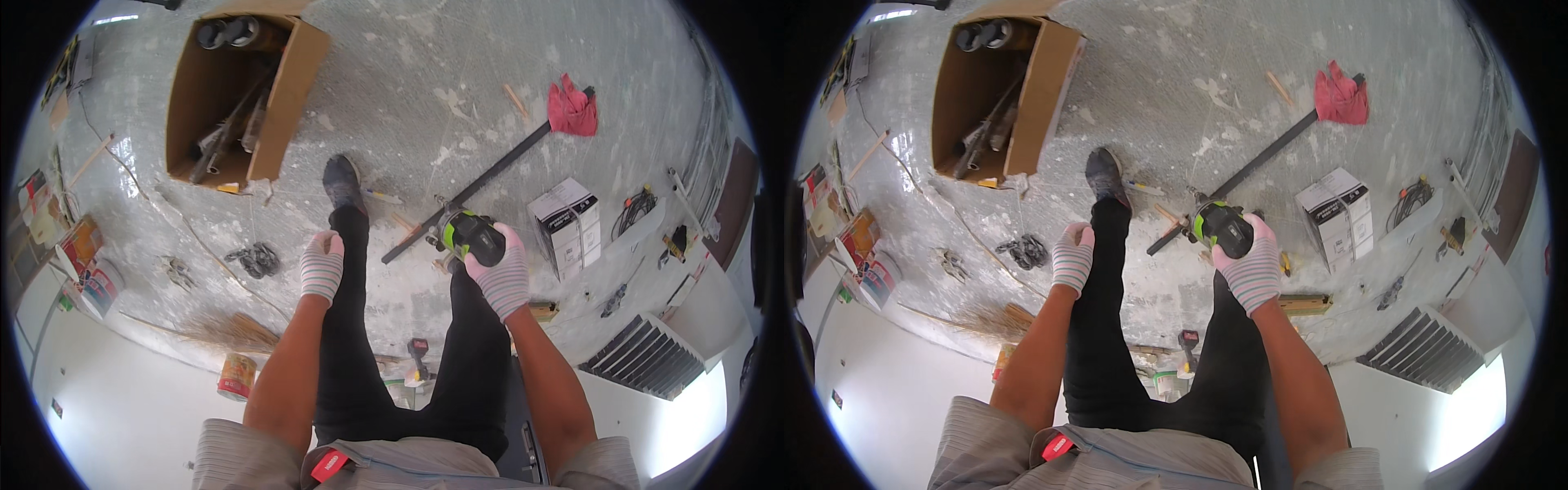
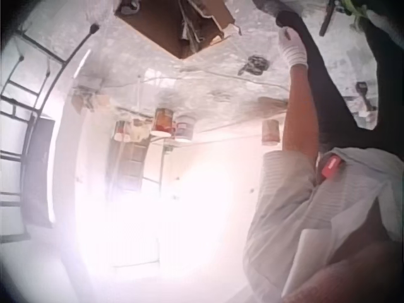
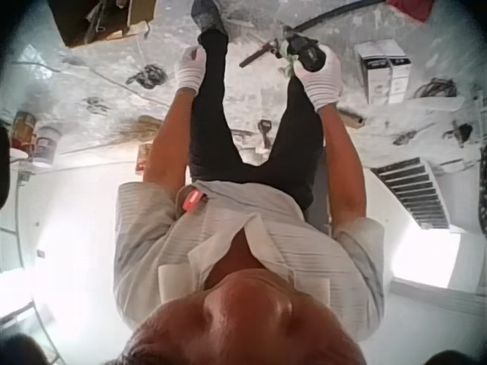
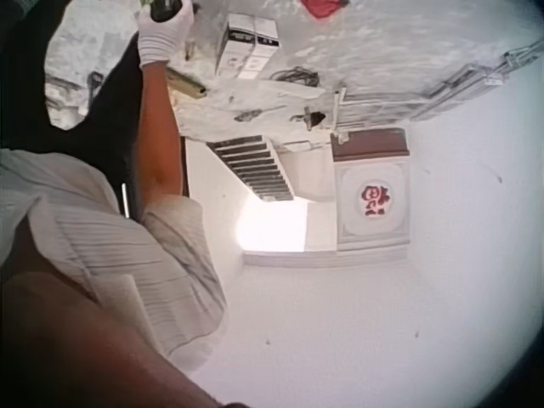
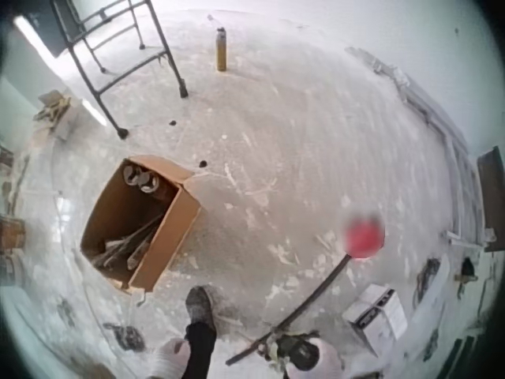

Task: The person walks through a construction site, opens a door, and then collects various tools including a hammer, chisel, and power drill from the floor. They place these items into a cardboard box and a hard case, organizing them for storage.

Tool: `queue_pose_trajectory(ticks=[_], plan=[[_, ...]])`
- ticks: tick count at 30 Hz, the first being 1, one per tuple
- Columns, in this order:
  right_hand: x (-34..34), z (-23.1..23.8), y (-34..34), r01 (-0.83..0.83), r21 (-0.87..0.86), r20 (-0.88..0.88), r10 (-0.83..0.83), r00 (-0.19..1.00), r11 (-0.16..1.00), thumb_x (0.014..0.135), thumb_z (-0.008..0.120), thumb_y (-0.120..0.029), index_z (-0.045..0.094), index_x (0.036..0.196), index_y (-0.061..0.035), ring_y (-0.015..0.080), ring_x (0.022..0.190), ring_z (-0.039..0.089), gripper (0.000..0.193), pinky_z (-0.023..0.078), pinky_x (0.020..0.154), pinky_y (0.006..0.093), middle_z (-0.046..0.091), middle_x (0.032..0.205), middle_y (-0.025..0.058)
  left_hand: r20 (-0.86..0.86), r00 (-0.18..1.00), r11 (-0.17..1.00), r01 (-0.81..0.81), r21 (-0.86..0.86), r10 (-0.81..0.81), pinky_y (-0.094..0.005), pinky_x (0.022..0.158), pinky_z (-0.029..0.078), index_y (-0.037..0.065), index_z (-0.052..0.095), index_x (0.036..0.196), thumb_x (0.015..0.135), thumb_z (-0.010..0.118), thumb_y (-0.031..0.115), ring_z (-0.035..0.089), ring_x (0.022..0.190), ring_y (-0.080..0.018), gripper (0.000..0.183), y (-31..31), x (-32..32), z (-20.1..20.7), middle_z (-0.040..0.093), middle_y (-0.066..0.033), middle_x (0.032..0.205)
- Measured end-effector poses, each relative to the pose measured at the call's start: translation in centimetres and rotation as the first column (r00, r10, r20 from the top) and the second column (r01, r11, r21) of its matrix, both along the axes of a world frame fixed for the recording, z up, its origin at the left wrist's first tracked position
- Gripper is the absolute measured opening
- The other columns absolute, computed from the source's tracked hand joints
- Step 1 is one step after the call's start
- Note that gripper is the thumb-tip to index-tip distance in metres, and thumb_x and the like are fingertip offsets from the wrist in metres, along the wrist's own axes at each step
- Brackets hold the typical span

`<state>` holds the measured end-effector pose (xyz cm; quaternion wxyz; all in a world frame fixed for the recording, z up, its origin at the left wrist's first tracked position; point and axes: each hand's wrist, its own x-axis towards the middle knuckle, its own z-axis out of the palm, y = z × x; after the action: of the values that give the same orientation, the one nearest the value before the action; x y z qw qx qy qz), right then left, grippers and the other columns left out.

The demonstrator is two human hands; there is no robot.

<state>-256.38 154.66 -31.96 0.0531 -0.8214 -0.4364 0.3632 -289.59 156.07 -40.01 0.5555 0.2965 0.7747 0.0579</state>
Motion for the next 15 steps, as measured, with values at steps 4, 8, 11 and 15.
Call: queue_pose_trajectory(ticks=[4, 8, 11, 15], plan=[[3.5, -4.0, -2.9, 0.035, -0.011, 0.002, -0.035, 0.999, 0.999, 0.067, 0.084, -0.024, 0.056, 0.127, -0.0009, 0.0376, 0.115, 0.06, 0.07, 0.048, 0.101, 0.0427, 0.06, 0.121, 0.0225, 0.052, 0.996, 0.991, 0.084, -0.105, -0.079, -0.0304, 0.088, 0.051, 0.0, 0.066, 0.12, 0.1, 0.061, 0.021, 0.066, 0.096, -0.0153, 0.029, -2.3, 2.9, -2.5, 0.072, -0.008, 0.105], [7.7, -7.2, -4.9, 0.065, -0.061, -0.016, -0.066, 0.998, 0.996, 0.067, 0.085, -0.024, 0.059, 0.122, -0.0026, 0.037, 0.109, 0.063, 0.064, 0.05, 0.098, 0.0424, 0.064, 0.114, 0.0219, 0.117, 0.985, 0.985, -0.115, -0.13, 0.13, -0.0288, 0.087, 0.052, -0.001, 0.066, 0.117, 0.101, 0.06, 0.021, 0.066, 0.092, -0.0143, 0.027, -6.1, 4.9, -5.2, 0.072, -0.0075, 0.104], [11.0, -9.4, -6.4, 0.058, -0.079, -0.01, -0.059, 0.998, 0.995, 0.067, 0.085, -0.023, 0.059, 0.121, -0.0024, 0.0367, 0.108, 0.064, 0.063, 0.051, 0.097, 0.0426, 0.065, 0.111, 0.0219, 0.121, 0.958, 0.957, -0.24, -0.166, 0.261, -0.0255, 0.083, 0.051, -0.001, 0.067, 0.115, 0.101, 0.061, 0.02, 0.064, 0.088, -0.0116, 0.025, -8.9, 7.9, -4.6, 0.071, -0.0067, 0.101], [15.8, -11.8, -8.4, 0.012, -0.072, 0.029, -0.01, 1.0, 0.997, 0.067, 0.086, -0.023, 0.06, 0.121, -0.0039, 0.037, 0.104, 0.066, 0.063, 0.053, 0.094, 0.043, 0.066, 0.11, 0.0214, 0.124, 0.946, 0.946, -0.277, -0.166, 0.298, -0.0246, 0.078, 0.049, -0.001, 0.069, 0.11, 0.1, 0.063, 0.02, 0.062, 0.082, -0.0103, 0.024, -14.6, 12.2, -3.5, 0.071, -0.0041, 0.093]])
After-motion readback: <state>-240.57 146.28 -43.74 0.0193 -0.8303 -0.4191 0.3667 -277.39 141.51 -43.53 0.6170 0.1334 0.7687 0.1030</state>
